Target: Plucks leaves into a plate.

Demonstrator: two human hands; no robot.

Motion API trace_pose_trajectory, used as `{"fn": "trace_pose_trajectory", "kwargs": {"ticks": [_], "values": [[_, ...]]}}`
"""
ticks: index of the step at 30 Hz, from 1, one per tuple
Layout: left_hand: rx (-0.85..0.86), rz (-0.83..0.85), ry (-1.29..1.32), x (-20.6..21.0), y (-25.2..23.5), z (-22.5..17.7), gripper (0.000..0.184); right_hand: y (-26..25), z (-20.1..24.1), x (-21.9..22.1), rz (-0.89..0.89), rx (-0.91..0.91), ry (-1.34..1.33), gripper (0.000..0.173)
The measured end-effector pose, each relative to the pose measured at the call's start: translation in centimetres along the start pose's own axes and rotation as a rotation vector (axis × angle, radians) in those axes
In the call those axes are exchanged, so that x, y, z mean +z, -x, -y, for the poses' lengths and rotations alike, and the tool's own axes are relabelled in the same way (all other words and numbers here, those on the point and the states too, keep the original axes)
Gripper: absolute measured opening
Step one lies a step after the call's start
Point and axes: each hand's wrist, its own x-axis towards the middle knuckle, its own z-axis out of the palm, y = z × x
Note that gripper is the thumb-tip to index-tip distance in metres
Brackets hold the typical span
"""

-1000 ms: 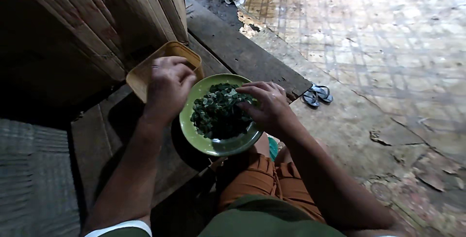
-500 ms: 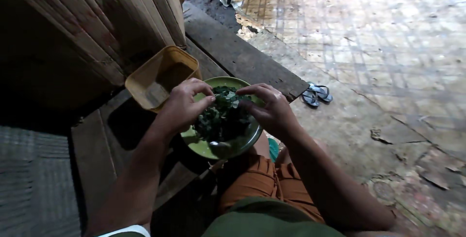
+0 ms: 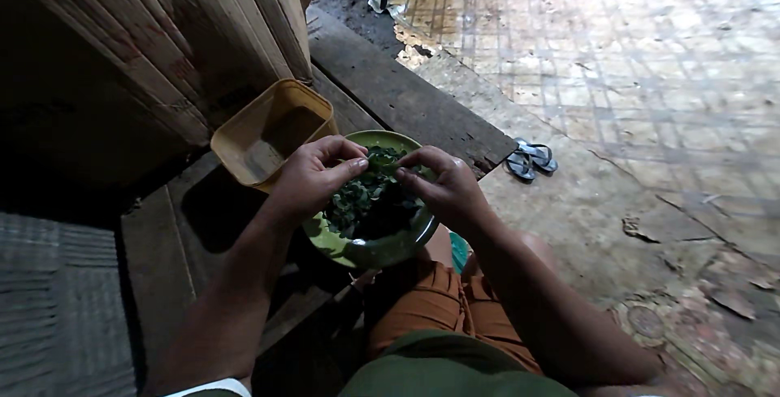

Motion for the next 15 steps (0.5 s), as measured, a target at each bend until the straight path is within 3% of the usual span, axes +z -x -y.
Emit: {"fn": "trace_pose_trajectory", "kwargs": {"ticks": [6,7,12,15], "values": [[-0.024,0.141,0.172,0.8,-0.2,-0.1,0.047,-0.1,0.2,-0.2,0.051,-0.003,-0.004,0.012],[-0.018,0.151,0.186,1.3,-0.1,-0.2,0.048,-0.1,0.2,-0.2,0.057,-0.007,0.01,0.012],[0.01,0.053,0.176,3.0,0.0,0.4,0.009,-0.1,0.4,0.0,0.07,-0.058,0.093,0.011],[-0.024,0.037,0.163,2.6,0.0,0.1,0.006,0.0,0.6,-0.6,0.081,-0.038,0.123,0.012]]}}
